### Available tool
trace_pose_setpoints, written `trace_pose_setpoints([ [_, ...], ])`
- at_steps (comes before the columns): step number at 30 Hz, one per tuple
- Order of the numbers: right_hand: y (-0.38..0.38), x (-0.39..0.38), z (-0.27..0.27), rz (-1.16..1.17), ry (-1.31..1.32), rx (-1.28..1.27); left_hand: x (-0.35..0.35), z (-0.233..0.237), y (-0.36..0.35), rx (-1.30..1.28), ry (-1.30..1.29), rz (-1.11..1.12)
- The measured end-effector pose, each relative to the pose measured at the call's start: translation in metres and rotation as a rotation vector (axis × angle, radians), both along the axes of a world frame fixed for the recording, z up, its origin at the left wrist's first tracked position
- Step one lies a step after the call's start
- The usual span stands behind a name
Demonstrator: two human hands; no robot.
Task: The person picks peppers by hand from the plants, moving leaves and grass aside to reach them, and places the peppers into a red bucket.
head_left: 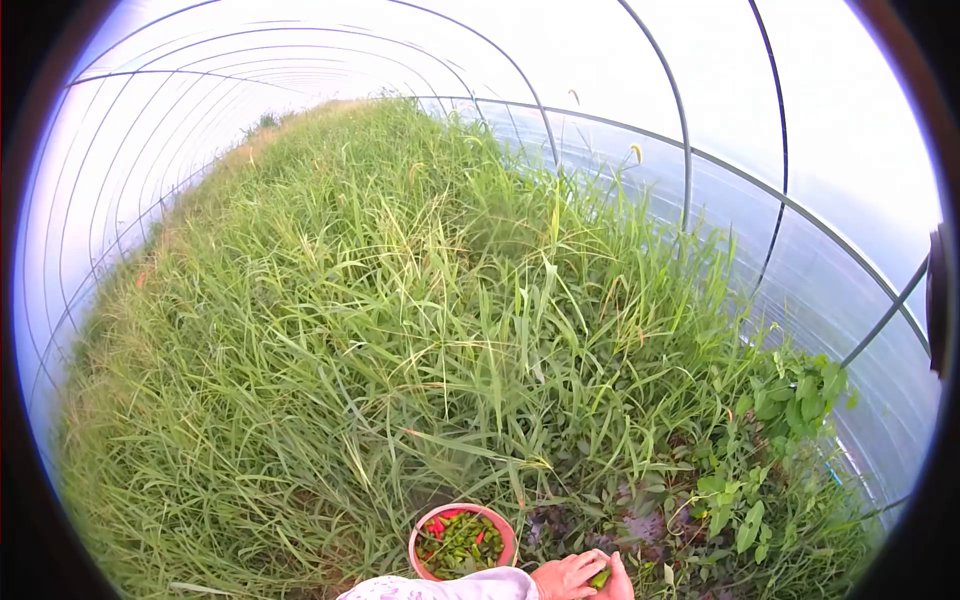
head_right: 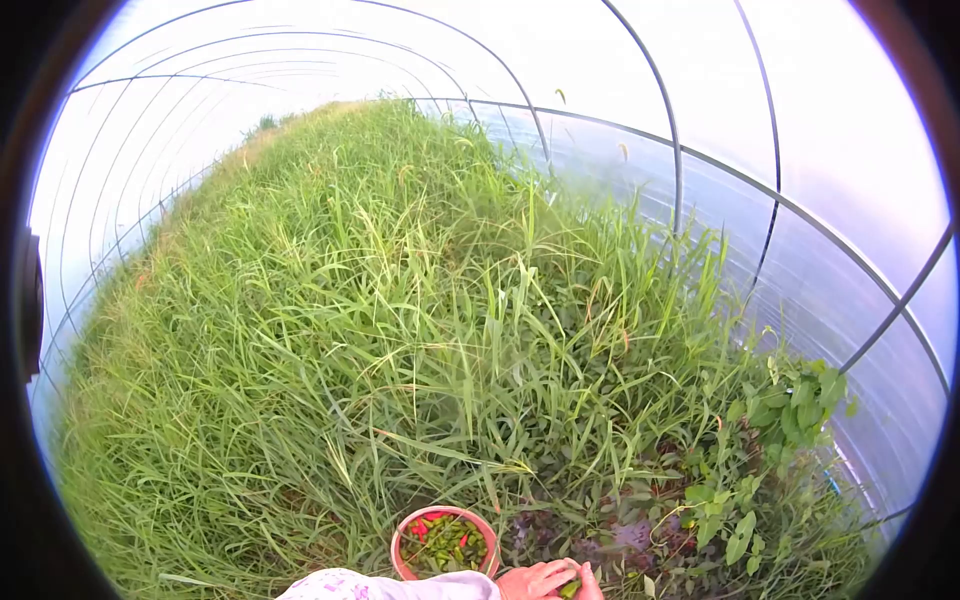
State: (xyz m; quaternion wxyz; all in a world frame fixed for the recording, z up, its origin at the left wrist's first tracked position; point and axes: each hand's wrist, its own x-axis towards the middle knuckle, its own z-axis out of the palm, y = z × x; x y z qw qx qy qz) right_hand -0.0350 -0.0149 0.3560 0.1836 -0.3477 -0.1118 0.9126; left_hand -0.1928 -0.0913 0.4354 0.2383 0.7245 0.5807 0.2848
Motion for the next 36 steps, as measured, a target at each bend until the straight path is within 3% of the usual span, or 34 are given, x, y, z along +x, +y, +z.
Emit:
trace_pose_setpoints([
  [3,-0.008,-0.005,0.016,-0.034,0.046,0.005,0.001,0.011,0.004,-0.239,-0.074,-0.027],
  [6,-0.018,-0.012,0.029,-0.088,0.097,0.002,0.003,-0.008,0.005,-0.135,-0.034,-0.008],
  [7,-0.015,-0.010,0.013,-0.147,-0.006,-0.033,0.003,-0.008,0.005,-0.265,0.093,-0.083],
  [8,-0.018,-0.013,0.034,-0.106,0.008,0.055,0.001,-0.009,0.005,-0.273,0.102,-0.117],
  [10,-0.023,-0.016,0.047,-0.093,-0.013,0.001,0.004,-0.013,-0.002,-0.199,0.104,-0.071],
  [13,-0.032,-0.015,0.043,-0.055,-0.070,-0.059,0.004,0.002,-0.005,-0.475,-0.021,-0.083],
  [17,-0.051,-0.028,0.006,-0.019,-0.164,-0.112,0.002,-0.036,-0.024,-0.650,-0.071,0.076],
  [19,-0.057,-0.040,-0.010,0.042,-0.038,-0.114,-0.011,-0.075,-0.040,-0.611,-0.086,0.131],
  [21,-0.069,-0.059,-0.047,0.095,0.088,-0.081,-0.033,-0.081,-0.041,-0.734,-0.261,0.183],
  [23,-0.069,-0.083,-0.025,0.177,-0.014,-0.059,-0.056,-0.093,-0.049,-0.653,-0.188,0.195],
  [25,-0.058,-0.100,0.004,0.379,-0.260,0.027,-0.083,-0.120,-0.062,-0.688,-0.358,0.220],
  [27,-0.069,-0.108,-0.028,0.429,-0.222,0.086,-0.106,-0.117,-0.063,-0.869,-0.072,0.317],
  [30,-0.070,-0.103,-0.053,0.497,-0.172,0.183,-0.147,-0.158,-0.091,-0.824,0.174,0.371],
  [32,-0.052,-0.083,-0.027,0.579,-0.283,0.227,-0.166,-0.183,-0.109,-0.777,0.322,0.321],
  [35,-0.061,-0.044,-0.094,0.757,-0.674,0.961,-0.166,-0.200,-0.108,-0.751,0.296,0.235],
  [36,-0.058,-0.026,-0.084,0.864,-0.823,1.018,-0.152,-0.184,-0.097,-0.796,0.237,0.224],
])
